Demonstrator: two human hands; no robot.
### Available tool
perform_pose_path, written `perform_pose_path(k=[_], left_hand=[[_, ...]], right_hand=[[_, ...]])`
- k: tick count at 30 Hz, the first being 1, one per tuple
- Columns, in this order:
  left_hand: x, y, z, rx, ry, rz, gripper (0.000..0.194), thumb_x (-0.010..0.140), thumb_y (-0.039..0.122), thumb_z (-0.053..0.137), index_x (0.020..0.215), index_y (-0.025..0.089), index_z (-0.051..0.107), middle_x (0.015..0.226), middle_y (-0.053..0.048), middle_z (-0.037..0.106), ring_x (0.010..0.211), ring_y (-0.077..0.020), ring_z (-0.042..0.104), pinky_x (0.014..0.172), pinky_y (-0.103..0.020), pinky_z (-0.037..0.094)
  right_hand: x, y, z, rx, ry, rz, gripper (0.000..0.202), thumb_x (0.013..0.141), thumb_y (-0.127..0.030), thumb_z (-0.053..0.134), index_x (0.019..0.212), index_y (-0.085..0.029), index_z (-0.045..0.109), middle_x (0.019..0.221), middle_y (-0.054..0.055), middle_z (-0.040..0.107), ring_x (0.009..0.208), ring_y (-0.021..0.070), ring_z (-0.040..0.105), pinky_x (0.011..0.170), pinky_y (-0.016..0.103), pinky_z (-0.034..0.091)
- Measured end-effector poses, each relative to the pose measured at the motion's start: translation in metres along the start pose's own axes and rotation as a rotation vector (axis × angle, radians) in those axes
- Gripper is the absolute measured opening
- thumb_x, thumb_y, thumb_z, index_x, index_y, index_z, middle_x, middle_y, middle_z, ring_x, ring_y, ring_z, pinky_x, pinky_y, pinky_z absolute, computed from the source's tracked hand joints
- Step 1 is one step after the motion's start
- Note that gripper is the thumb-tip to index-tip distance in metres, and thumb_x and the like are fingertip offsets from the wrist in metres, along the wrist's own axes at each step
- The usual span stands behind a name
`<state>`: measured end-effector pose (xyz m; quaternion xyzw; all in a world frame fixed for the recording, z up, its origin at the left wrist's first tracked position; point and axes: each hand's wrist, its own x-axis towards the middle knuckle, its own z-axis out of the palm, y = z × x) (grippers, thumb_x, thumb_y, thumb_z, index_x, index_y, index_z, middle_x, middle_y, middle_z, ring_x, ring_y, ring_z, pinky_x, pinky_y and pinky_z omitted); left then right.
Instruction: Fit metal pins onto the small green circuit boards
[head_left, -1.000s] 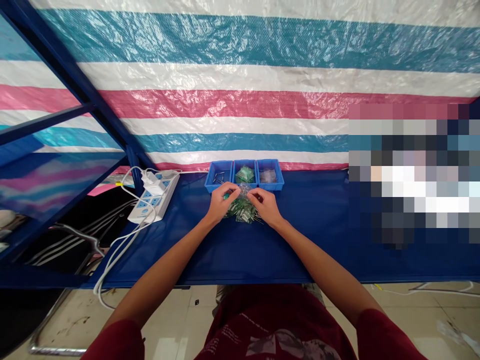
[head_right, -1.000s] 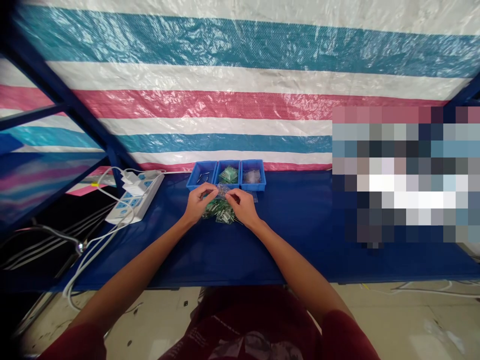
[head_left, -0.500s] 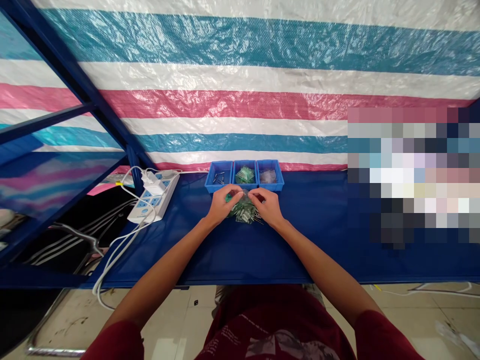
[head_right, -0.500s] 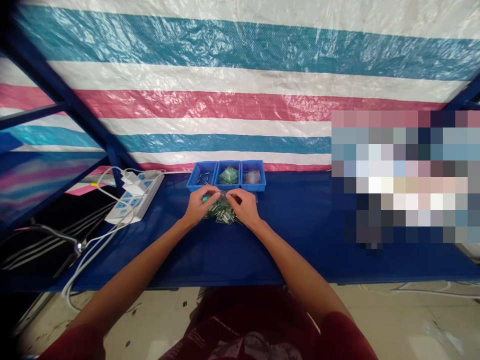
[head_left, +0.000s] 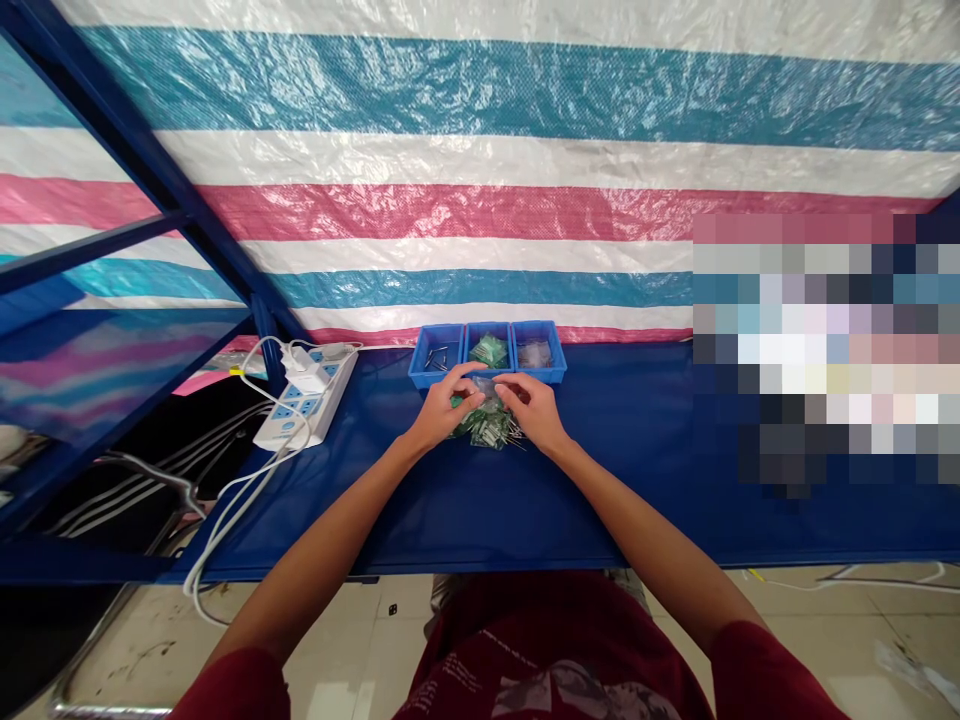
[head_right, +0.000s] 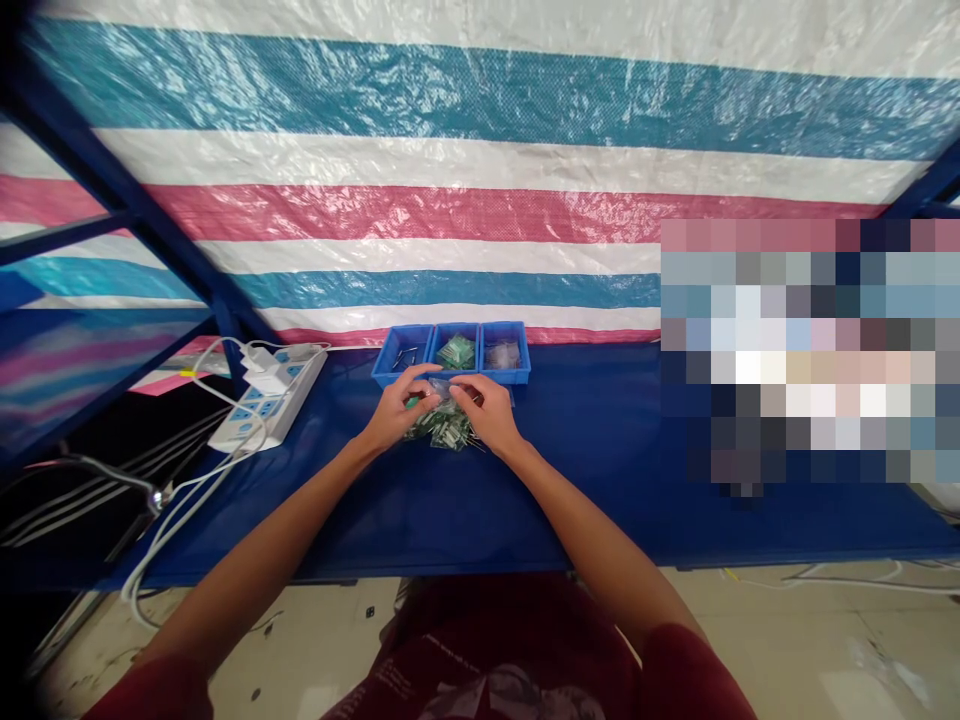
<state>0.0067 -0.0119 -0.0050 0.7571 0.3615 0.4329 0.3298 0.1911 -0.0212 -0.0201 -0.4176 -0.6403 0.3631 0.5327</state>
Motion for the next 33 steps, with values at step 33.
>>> perform_pose_path(k=[33], left_hand=[[-0.001,-0.013,0.000,0.586,0.331,0.310,0.023,0.096,0.026,0.048,0.090,0.015,0.067,0.077,-0.004,0.069,0.068,-0.0136,0.062,0.069,-0.025,0.048]], right_hand=[[0.011,0.005,-0.018,-0.602,0.001,0.237,0.011,0.078,-0.025,0.060,0.070,-0.020,0.066,0.071,0.002,0.069,0.071,0.0187,0.063,0.064,0.027,0.044]])
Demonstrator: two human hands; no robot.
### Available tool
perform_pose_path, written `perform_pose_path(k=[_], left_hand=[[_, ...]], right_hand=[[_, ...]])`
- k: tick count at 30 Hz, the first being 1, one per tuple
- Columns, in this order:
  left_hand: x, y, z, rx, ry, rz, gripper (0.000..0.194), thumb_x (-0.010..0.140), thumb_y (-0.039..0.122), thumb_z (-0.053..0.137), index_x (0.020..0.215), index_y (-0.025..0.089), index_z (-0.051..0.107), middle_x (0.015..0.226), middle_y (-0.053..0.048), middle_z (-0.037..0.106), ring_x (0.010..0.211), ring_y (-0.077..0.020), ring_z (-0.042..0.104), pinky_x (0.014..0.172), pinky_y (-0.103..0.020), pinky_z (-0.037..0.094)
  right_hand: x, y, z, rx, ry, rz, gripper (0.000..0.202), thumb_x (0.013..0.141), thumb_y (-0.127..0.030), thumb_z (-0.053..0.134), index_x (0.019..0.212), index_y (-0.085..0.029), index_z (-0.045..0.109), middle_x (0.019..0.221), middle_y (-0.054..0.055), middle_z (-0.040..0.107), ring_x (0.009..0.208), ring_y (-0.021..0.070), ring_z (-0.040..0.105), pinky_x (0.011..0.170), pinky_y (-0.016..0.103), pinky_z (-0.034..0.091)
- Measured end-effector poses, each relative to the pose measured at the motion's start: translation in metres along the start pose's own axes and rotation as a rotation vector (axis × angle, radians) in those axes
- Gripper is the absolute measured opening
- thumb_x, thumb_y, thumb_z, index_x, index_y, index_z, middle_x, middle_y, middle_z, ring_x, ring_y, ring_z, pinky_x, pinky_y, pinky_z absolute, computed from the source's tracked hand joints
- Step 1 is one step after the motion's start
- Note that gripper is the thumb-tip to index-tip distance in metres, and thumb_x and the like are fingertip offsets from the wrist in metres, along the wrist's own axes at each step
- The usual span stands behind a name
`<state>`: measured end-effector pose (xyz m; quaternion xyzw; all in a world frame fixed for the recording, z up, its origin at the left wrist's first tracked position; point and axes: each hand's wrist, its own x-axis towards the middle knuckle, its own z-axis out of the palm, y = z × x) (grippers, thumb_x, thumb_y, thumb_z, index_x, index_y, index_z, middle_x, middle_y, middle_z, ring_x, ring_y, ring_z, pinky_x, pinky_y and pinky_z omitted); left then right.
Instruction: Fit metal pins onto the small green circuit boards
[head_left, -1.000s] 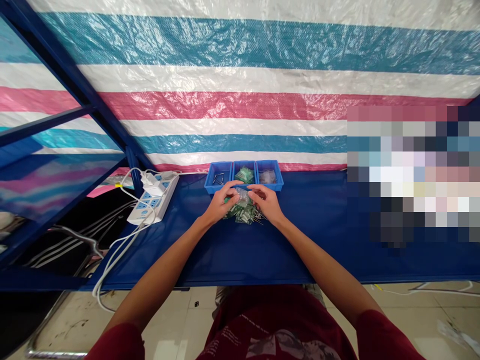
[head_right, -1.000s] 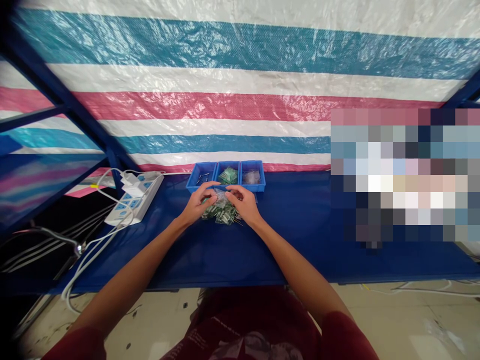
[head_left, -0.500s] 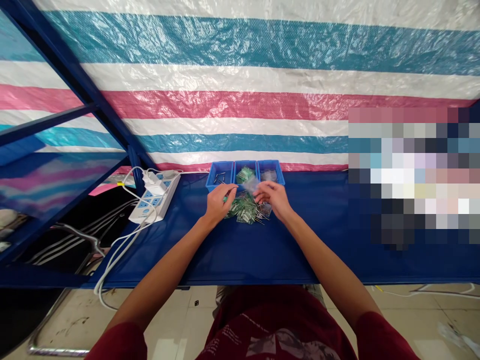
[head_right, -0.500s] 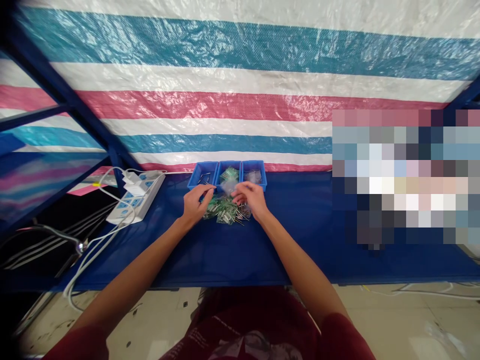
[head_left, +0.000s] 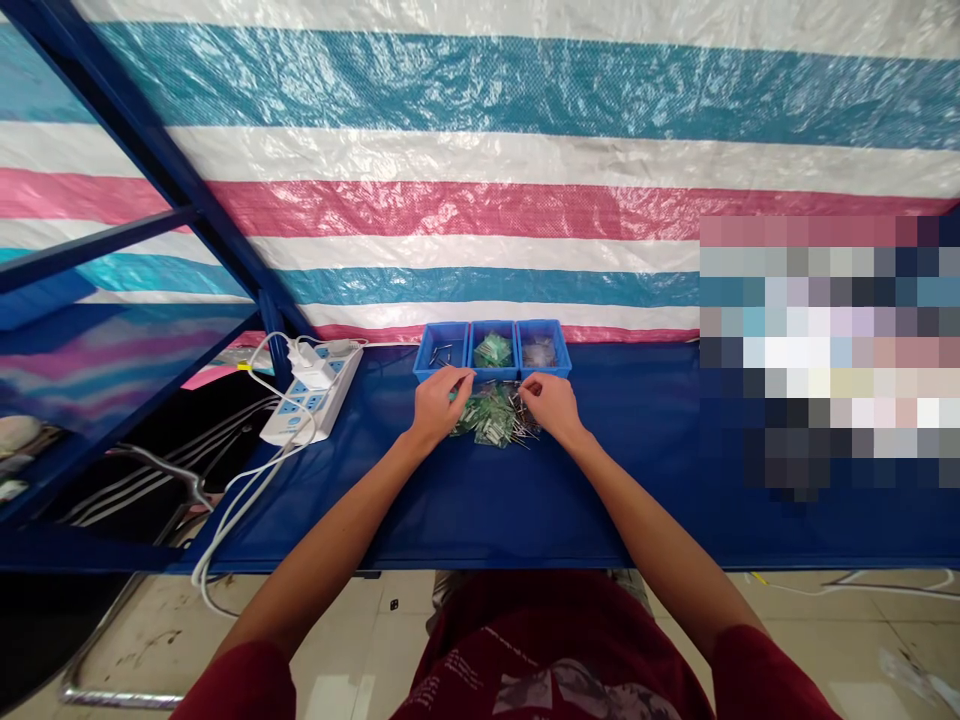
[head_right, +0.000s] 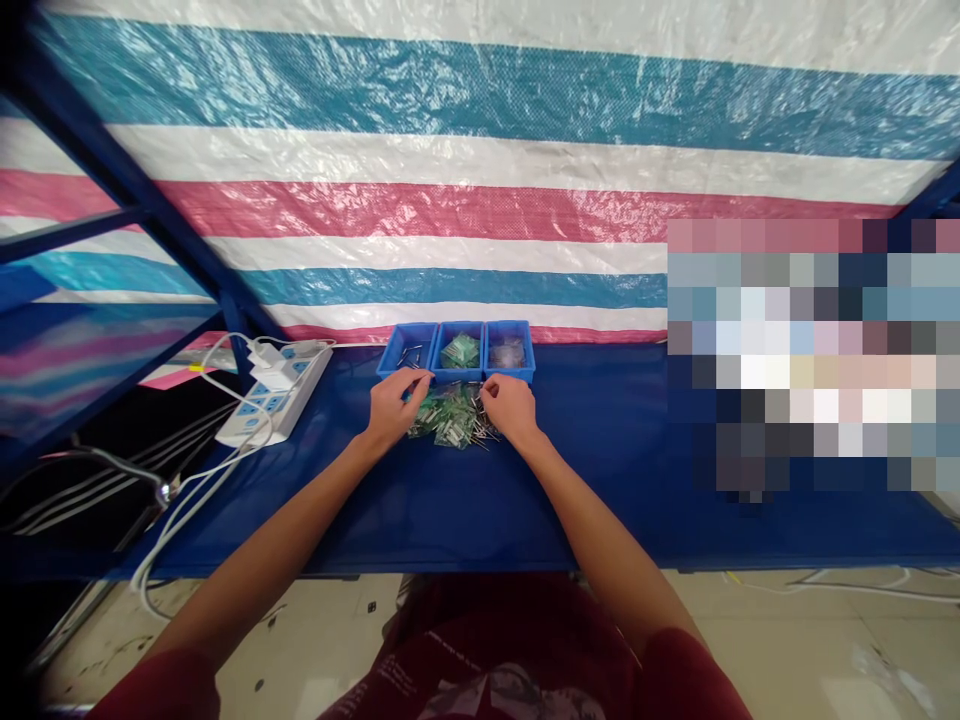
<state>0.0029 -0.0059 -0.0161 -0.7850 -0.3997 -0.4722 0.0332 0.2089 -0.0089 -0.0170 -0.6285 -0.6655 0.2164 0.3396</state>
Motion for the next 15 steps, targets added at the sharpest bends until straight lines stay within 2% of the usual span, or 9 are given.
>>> perform_pose_path(k=[2,5,11,15], left_hand=[[0.000,-0.001,0.001,0.005,-0.010,0.001,0.023,0.096,0.026,0.048,0.089,0.016,0.067,0.077,-0.004,0.069,0.068,-0.0135,0.062,0.069,-0.025,0.049],[-0.001,-0.001,0.002,0.020,-0.038,-0.004,0.023,0.096,0.026,0.048,0.088,0.016,0.067,0.076,-0.004,0.069,0.066,-0.0136,0.061,0.068,-0.025,0.048],[-0.001,-0.001,0.003,0.015,-0.084,-0.006,0.025,0.096,0.027,0.046,0.088,0.016,0.067,0.076,-0.005,0.069,0.067,-0.0145,0.061,0.065,-0.025,0.047],[-0.001,0.000,0.002,0.012,-0.092,-0.017,0.026,0.096,0.028,0.046,0.088,0.017,0.067,0.077,-0.005,0.070,0.066,-0.0144,0.062,0.063,-0.025,0.047]], right_hand=[[-0.002,-0.002,0.001,-0.184,-0.075,-0.009,0.012,0.080,-0.028,0.062,0.072,-0.021,0.066,0.076,0.003,0.070,0.076,0.0198,0.063,0.064,0.027,0.042],[-0.005,-0.006,0.002,-0.298,-0.134,-0.029,0.014,0.083,-0.033,0.062,0.078,-0.021,0.067,0.082,0.003,0.071,0.081,0.0199,0.063,0.064,0.026,0.040],[-0.007,-0.010,0.008,-0.361,-0.174,-0.052,0.014,0.084,-0.031,0.061,0.078,-0.021,0.067,0.084,0.006,0.071,0.084,0.0214,0.064,0.063,0.027,0.039],[-0.007,-0.010,0.011,-0.308,-0.135,-0.026,0.014,0.083,-0.028,0.059,0.074,-0.020,0.066,0.081,0.006,0.071,0.081,0.0210,0.065,0.063,0.027,0.039]])
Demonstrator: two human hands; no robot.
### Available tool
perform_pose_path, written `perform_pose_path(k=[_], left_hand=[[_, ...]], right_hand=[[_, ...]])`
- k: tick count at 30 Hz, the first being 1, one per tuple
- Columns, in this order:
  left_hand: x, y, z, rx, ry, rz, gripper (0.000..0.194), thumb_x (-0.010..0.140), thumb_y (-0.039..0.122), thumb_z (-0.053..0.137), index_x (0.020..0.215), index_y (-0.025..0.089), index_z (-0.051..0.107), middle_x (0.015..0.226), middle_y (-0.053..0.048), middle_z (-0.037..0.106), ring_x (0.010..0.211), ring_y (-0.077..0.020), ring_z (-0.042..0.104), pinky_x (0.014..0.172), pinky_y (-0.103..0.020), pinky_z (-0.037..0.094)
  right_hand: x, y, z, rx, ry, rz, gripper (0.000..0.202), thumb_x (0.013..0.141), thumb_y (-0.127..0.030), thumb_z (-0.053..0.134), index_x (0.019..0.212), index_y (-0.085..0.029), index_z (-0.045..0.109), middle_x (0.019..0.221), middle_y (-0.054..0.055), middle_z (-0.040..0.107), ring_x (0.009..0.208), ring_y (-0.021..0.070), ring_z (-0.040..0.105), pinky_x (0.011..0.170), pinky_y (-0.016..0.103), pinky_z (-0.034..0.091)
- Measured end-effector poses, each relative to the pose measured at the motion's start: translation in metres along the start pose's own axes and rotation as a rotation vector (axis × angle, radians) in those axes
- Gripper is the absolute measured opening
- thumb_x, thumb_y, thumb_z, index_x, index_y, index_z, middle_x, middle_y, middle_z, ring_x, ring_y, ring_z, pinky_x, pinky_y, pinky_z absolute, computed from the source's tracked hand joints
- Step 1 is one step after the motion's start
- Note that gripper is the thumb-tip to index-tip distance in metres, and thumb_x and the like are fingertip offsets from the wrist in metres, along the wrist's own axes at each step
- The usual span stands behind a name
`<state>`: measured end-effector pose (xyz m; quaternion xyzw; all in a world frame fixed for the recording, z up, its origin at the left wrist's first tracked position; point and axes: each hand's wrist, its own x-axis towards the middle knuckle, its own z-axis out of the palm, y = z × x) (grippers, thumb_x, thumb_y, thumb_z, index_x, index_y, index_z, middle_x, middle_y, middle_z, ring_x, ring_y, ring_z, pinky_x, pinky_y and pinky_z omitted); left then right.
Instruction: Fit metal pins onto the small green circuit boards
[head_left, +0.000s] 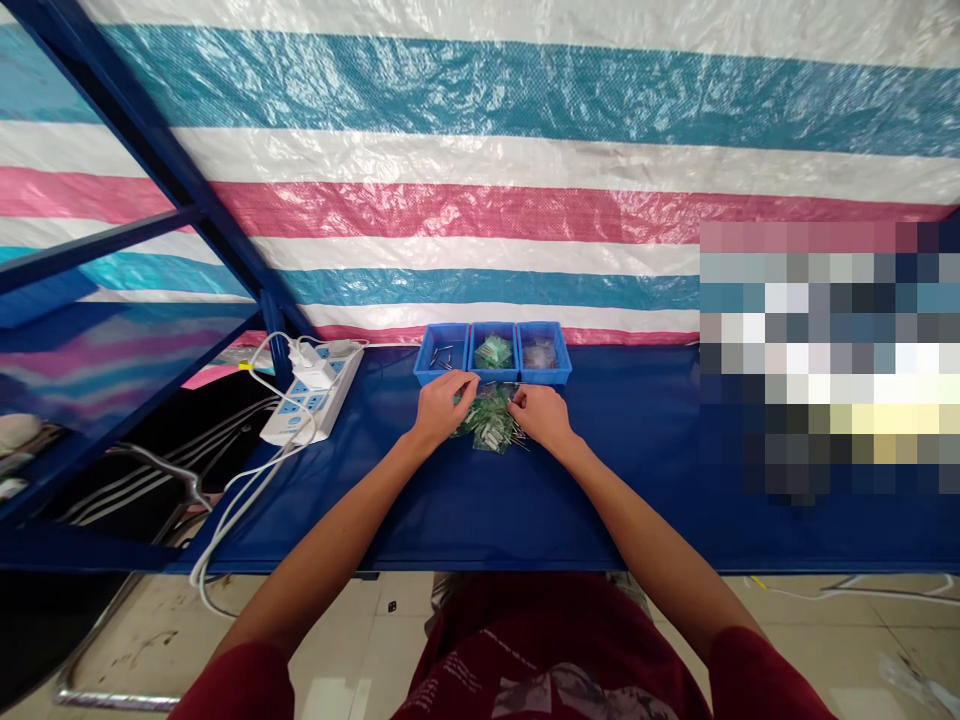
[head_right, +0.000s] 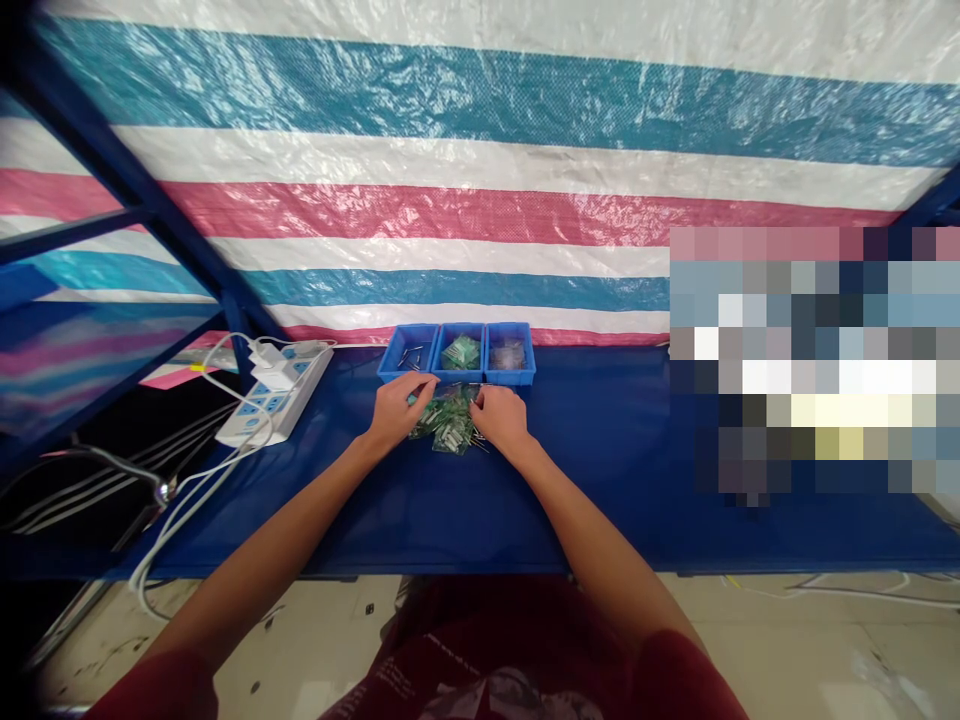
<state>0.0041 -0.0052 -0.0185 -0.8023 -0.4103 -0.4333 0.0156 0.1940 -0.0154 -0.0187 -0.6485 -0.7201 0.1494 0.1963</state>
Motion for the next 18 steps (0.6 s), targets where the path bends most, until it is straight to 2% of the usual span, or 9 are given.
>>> perform_pose_path(k=[3,7,12,18], left_hand=[[0.0001,0.0005,-0.0002,-0.003,-0.002,-0.006,0.026,0.096,0.028,0.046,0.088,0.017,0.067,0.078,-0.005,0.070,0.067,-0.0143,0.062,0.063,-0.024,0.047],[0.0002,0.0005,-0.0001,-0.004,-0.005,-0.012,0.026,0.097,0.029,0.046,0.088,0.017,0.068,0.077,-0.005,0.070,0.066,-0.0140,0.062,0.063,-0.024,0.047],[0.0000,0.0010,0.0002,-0.022,0.006,-0.007,0.027,0.097,0.029,0.046,0.089,0.016,0.068,0.078,-0.005,0.070,0.066,-0.0142,0.062,0.063,-0.024,0.047],[0.0018,0.0034,-0.0012,-0.033,-0.005,0.005,0.028,0.097,0.033,0.047,0.089,0.017,0.068,0.075,-0.004,0.068,0.064,-0.0136,0.060,0.066,-0.025,0.048]], right_hand=[[0.0006,0.0005,-0.0011,0.151,0.087,0.020,0.013,0.080,-0.027,0.058,0.071,-0.020,0.065,0.075,0.004,0.071,0.073,0.0191,0.064,0.063,0.027,0.041],[0.0012,0.0009,-0.0042,0.573,0.203,0.020,0.018,0.078,-0.034,0.056,0.068,-0.020,0.060,0.063,0.001,0.067,0.059,0.0159,0.061,0.060,0.026,0.045],[0.0001,-0.0022,-0.0017,1.102,0.111,0.063,0.016,0.072,-0.034,0.059,0.074,-0.019,0.058,0.061,0.001,0.068,0.048,0.0146,0.061,0.050,0.026,0.049],[0.0003,-0.0069,-0.0003,1.323,0.055,0.126,0.021,0.064,-0.037,0.068,0.071,-0.019,0.061,0.062,0.003,0.069,0.053,0.0165,0.066,0.054,0.028,0.054]])
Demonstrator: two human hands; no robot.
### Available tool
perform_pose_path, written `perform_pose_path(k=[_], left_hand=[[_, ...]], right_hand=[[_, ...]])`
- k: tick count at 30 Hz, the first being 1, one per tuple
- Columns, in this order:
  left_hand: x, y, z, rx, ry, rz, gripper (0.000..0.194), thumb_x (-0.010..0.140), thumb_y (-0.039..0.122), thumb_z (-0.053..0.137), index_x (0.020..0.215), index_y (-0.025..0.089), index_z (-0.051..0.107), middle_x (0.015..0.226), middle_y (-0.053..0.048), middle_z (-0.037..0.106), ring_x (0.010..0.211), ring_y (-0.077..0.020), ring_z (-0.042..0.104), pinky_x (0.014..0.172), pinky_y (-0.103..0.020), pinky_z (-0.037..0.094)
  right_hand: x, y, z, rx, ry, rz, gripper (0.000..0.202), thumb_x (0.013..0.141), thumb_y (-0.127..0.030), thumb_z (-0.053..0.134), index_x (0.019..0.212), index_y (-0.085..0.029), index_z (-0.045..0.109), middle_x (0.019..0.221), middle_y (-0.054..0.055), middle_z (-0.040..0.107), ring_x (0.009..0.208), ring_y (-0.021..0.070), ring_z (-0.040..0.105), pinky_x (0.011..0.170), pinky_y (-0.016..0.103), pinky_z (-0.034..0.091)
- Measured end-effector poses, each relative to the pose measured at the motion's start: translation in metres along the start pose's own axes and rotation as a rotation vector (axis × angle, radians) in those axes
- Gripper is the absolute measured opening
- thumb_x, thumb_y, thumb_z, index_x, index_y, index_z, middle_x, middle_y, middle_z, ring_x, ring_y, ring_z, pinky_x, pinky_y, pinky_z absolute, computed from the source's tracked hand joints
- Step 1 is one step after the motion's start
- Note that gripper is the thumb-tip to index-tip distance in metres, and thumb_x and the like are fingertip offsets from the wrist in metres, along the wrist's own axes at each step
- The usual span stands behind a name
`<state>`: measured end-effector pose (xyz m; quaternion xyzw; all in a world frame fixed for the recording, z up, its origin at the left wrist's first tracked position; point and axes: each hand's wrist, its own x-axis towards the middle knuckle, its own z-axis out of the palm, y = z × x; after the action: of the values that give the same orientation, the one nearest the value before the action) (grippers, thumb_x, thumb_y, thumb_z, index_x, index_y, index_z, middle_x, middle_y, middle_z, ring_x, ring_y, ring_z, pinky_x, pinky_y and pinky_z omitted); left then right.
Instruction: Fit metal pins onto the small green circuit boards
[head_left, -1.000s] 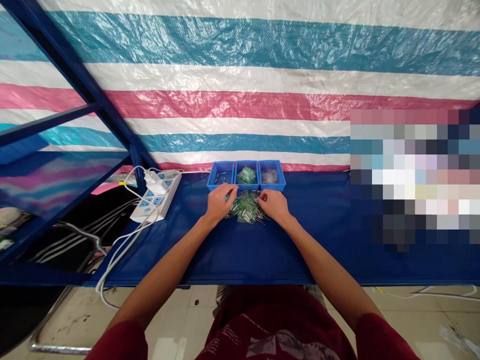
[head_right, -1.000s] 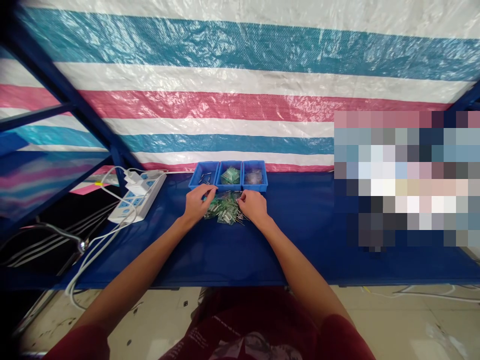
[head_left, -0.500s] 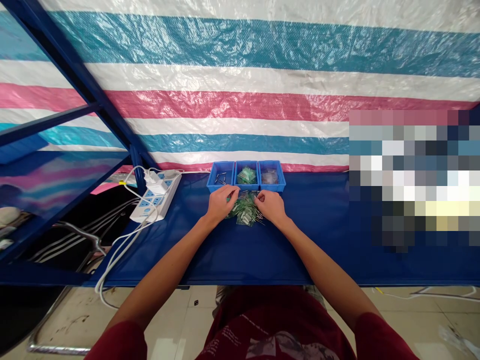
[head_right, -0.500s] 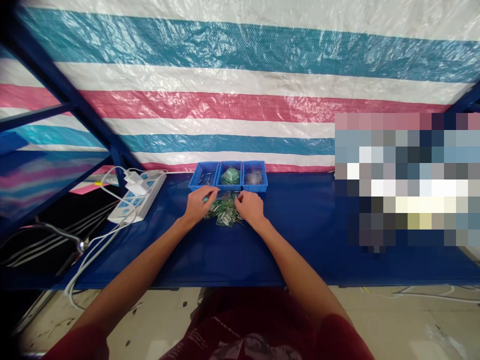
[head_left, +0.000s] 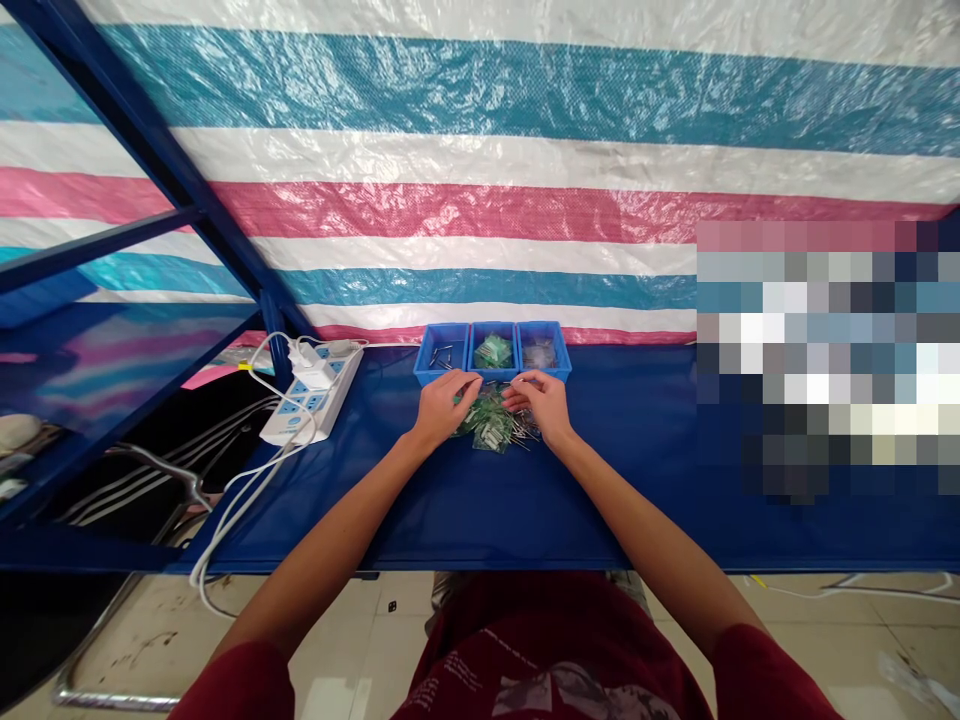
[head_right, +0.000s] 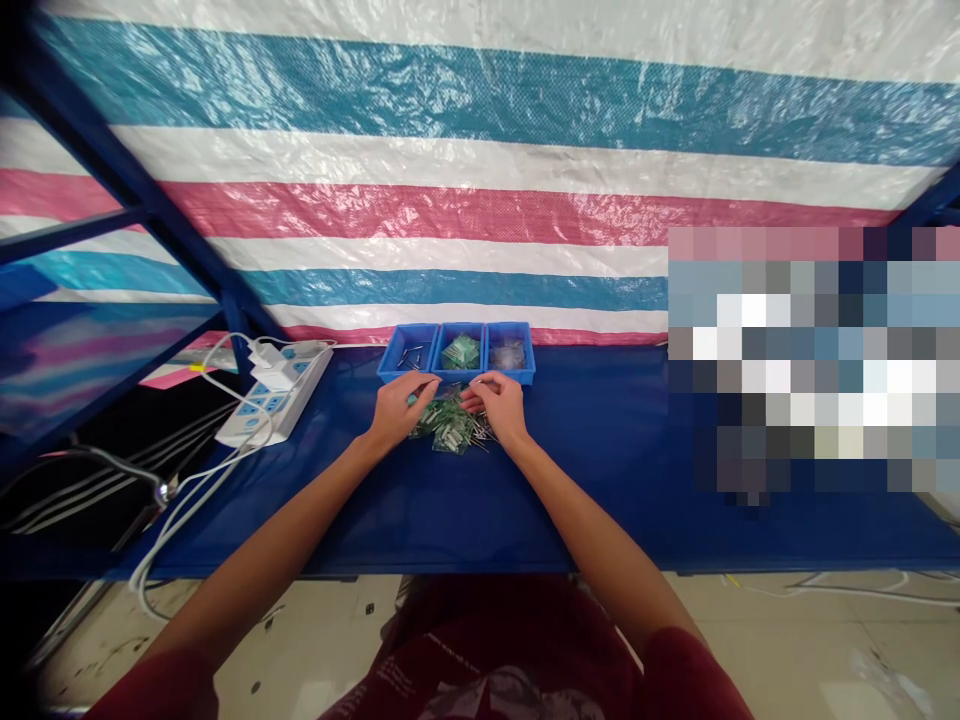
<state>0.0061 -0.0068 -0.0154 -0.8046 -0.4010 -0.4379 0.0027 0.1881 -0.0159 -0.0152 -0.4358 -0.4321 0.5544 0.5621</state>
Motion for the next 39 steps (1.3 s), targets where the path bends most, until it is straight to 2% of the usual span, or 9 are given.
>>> perform_pose_path(k=[6,12,20,26,39], left_hand=[[0.000,-0.002,0.001,-0.038,-0.028,0.034,0.026,0.094,0.039,0.053,0.092,0.017,0.067,0.079,-0.005,0.069,0.072,-0.0152,0.064,0.069,-0.026,0.051],[-0.001,-0.006,0.002,-0.045,-0.020,0.103,0.023,0.096,0.033,0.052,0.086,0.018,0.067,0.081,-0.005,0.070,0.078,-0.0162,0.066,0.074,-0.028,0.051],[-0.002,-0.005,0.001,-0.045,-0.020,0.121,0.018,0.095,0.031,0.055,0.088,0.018,0.065,0.082,-0.005,0.070,0.079,-0.0165,0.066,0.074,-0.028,0.051],[-0.001,-0.004,0.001,-0.014,-0.032,0.091,0.022,0.097,0.031,0.048,0.089,0.018,0.064,0.080,-0.005,0.069,0.076,-0.0157,0.064,0.074,-0.027,0.050],[0.000,0.001,-0.003,-0.021,-0.018,0.053,0.027,0.098,0.035,0.047,0.088,0.018,0.066,0.080,-0.005,0.070,0.074,-0.0159,0.065,0.073,-0.027,0.051]], right_hand=[[0.001,0.000,-0.001,0.037,0.040,-0.017,0.025,0.062,-0.041,0.074,0.070,-0.018,0.069,0.063,0.001,0.067,0.053,0.0143,0.061,0.052,0.027,0.050],[0.001,0.006,0.000,0.045,0.002,-0.020,0.025,0.062,-0.042,0.076,0.070,-0.018,0.074,0.060,0.000,0.063,0.051,0.0131,0.055,0.049,0.027,0.046],[0.000,0.009,0.002,0.045,-0.039,-0.023,0.030,0.064,-0.046,0.075,0.077,-0.019,0.076,0.061,0.000,0.063,0.052,0.0132,0.054,0.050,0.027,0.046],[0.002,0.011,0.000,-0.024,-0.057,-0.056,0.030,0.067,-0.047,0.071,0.081,-0.021,0.074,0.064,0.000,0.064,0.052,0.0142,0.056,0.050,0.028,0.048],[-0.004,0.008,0.000,-0.264,-0.094,-0.219,0.030,0.077,-0.053,0.061,0.075,-0.022,0.063,0.057,-0.002,0.058,0.055,0.0162,0.059,0.055,0.028,0.050]])
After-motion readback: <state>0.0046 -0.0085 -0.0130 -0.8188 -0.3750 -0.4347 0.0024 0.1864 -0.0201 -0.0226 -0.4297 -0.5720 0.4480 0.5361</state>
